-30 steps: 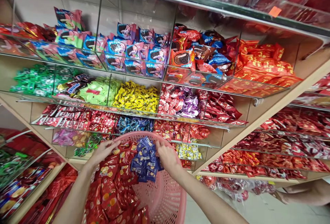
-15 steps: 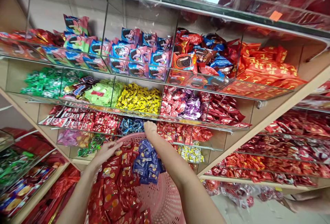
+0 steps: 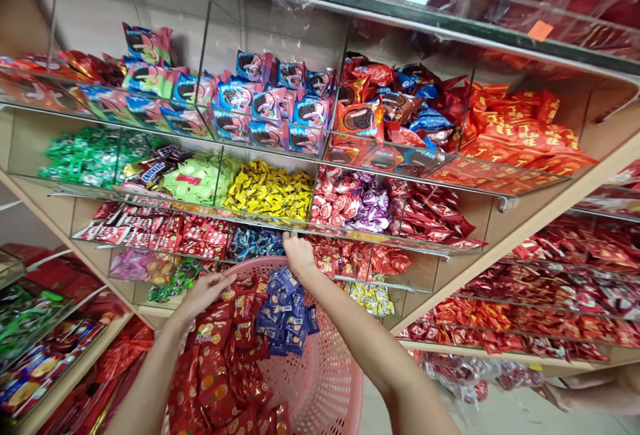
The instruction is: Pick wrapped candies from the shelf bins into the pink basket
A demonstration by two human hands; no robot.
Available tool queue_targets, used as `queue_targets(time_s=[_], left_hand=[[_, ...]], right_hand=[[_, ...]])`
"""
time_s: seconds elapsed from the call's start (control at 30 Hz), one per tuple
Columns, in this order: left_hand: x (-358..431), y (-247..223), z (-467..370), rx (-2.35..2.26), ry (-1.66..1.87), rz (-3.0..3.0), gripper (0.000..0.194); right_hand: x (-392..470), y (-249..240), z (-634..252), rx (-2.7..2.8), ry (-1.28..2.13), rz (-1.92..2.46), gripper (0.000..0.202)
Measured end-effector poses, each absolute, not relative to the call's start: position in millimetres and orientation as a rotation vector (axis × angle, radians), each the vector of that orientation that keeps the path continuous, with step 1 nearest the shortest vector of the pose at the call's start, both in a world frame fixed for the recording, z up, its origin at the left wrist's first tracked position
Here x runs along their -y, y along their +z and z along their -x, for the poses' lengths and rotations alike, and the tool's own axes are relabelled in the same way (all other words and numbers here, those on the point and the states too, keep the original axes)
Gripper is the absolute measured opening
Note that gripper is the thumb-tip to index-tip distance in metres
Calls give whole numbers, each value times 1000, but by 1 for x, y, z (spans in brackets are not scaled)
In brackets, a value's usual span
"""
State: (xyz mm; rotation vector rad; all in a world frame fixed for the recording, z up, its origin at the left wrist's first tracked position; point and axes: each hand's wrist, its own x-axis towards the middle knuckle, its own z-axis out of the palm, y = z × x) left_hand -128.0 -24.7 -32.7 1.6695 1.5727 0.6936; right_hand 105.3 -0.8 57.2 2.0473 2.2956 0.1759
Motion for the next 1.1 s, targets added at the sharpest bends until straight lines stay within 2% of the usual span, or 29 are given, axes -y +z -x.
queue_targets(time_s=[0.1, 0.17, 0.4, 0.67, 1.1], left_hand=[[24, -32, 128, -1580, 703, -1670, 49], [24, -31, 127, -1586, 687, -1663, 48], [28, -27, 126, -1575, 743, -1595, 46], [29, -27, 126, -1563, 749, -1552, 45], [22, -26, 126, -1634, 674, -1590, 46]], right_hand=[[26, 56, -122, -2408, 340, -2067, 31], [46, 55, -136, -2535, 331, -2076, 31], [104, 39, -183, -3032, -30, -2161, 28], [130, 10, -194, -2788, -358, -2161, 23], [119, -5, -174, -2344, -90, -2205, 18]])
